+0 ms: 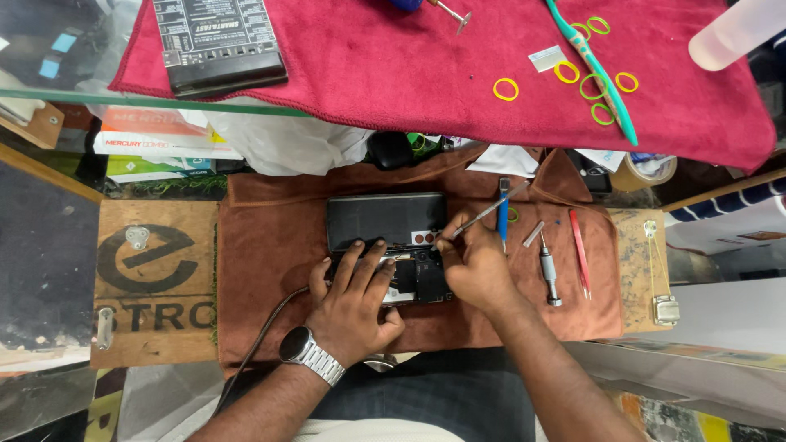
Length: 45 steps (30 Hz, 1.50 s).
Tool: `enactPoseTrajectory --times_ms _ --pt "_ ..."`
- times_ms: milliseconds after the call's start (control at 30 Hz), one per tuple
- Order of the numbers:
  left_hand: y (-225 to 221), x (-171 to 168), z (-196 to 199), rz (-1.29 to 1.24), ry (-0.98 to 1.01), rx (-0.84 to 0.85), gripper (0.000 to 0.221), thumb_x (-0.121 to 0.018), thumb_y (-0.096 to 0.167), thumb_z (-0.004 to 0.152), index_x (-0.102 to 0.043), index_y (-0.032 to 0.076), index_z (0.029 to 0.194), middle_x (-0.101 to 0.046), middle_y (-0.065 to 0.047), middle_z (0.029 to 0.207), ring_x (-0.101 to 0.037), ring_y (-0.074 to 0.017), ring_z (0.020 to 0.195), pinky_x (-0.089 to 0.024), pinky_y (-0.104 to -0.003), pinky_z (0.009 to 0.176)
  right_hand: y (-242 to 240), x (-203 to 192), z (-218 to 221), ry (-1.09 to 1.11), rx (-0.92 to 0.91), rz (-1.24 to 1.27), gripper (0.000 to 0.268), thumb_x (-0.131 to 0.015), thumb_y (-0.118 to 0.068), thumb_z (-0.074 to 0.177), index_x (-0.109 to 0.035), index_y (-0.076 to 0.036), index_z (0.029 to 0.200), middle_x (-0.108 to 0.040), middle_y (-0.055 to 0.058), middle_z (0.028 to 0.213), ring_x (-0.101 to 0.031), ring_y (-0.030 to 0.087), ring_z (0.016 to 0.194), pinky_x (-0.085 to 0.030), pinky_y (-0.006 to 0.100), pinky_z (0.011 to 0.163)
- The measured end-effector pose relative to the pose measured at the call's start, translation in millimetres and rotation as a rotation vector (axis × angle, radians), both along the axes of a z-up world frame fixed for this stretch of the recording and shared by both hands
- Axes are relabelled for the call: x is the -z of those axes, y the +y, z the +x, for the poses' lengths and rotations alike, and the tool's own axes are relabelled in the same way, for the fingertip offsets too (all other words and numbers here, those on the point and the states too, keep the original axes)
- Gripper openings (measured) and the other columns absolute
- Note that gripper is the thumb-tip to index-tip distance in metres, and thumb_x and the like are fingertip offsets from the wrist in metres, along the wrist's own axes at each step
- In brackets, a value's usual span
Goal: The person repairs a smartphone by connecting a charging cable to the motherboard, reassembling the device, and cleaning the charging port with a cotton swab and liquid.
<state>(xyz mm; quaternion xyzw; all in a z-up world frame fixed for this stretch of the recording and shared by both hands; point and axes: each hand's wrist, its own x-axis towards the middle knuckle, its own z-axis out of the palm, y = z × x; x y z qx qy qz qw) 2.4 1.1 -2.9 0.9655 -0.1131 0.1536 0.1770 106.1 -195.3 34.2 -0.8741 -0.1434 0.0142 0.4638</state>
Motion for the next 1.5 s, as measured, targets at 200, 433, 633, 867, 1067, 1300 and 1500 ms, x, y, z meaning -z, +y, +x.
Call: enactPoseTrajectory --times_ms 200,433,633,867,1067,1300,1500 --pt "-0.4 -2.7 -1.1 0.018 -0.028 -0.012 0.058 -0.065 0.039 0.071 -0.071 0.01 0.121 -0.053 -0.011 0.15 -0.042 -0.0288 0.14 -0.025 -0.058 0.111 1.1 -1.9 -2.0 0.042 0.031 -0.009 0.013 -0.067 0.003 0.086 -0.058 -0.004 0.09 -0.072 0.009 0.079 -0.071 0.019 0.073 -0.055 0.033 0.067" --pt "-0.9 -3.1 -2.4 0.004 -0.049 -0.014 0.059 -0.066 0.039 0.07 -0.071 0.009 0.121 -0.053 -0.011 0.149 -0.043 -0.0296 0.14 -0.025 -0.059 0.11 -23.2 26.0 -0.9 0.209 -0.06 0.378 0.017 -0.059 0.011 0.094 -0.054 -0.004 0.101 -0.068 0.009 0.097 -0.063 0.012 0.088 -0.054 0.027 0.079" --pt "-1.3 -3.1 -1.8 0.002 -0.039 -0.008 0.062 -0.066 0.038 0.069 -0.07 0.009 0.124 -0.053 -0.011 0.149 -0.042 -0.0294 0.14 -0.025 -0.059 0.11 -37.0 32.2 -0.7 0.335 0.036 0.478 0.017 -0.055 0.008 0.096 -0.049 -0.005 0.103 -0.068 0.007 0.096 -0.066 0.01 0.085 -0.058 0.025 0.078" --pt "-0.3 -2.7 -1.1 0.017 0.0 -0.003 0.062 -0.066 0.039 0.069 -0.069 0.009 0.123 -0.052 -0.011 0.149 -0.04 -0.0291 0.141 -0.024 -0.06 0.11 -25.2 27.0 -2.5 0.147 0.032 0.38 0.018 -0.059 0.011 0.093 -0.051 -0.003 0.1 -0.068 0.009 0.09 -0.066 0.015 0.081 -0.057 0.028 0.074" --pt "-0.5 -7.2 -1.8 -0.005 -0.013 0.001 0.063 -0.066 0.039 0.069 -0.069 0.008 0.123 -0.051 -0.013 0.15 -0.04 -0.031 0.141 -0.026 -0.06 0.109 -15.1 23.5 -19.9 -0.216 0.168 -0.117 0.017 -0.068 0.001 0.091 -0.059 -0.004 0.105 -0.073 0.014 0.09 -0.071 0.029 0.085 -0.055 0.039 0.073" --pt "0.7 -4.0 -4.8 -0.087 -0.055 0.014 0.063 -0.067 0.038 0.07 -0.068 0.007 0.125 -0.051 -0.014 0.151 -0.04 -0.033 0.142 -0.025 -0.061 0.111 -43.1 26.4 -53.7 -0.325 0.44 -0.008 0.044 -0.068 -0.005 0.088 -0.052 0.005 0.128 -0.07 0.02 0.102 -0.071 0.032 0.089 -0.056 0.042 0.08" --pt "2.7 -10.8 -5.0 -0.089 -0.038 0.035 0.065 -0.068 0.038 0.07 -0.067 0.007 0.127 -0.047 -0.014 0.153 -0.037 -0.0328 0.143 -0.023 -0.062 0.111 -85.6 28.0 -58.7 -0.379 0.365 -0.137 0.071 -0.064 -0.003 0.083 -0.037 0.01 0.147 -0.059 0.034 0.126 -0.067 0.041 0.099 -0.054 0.046 0.083"
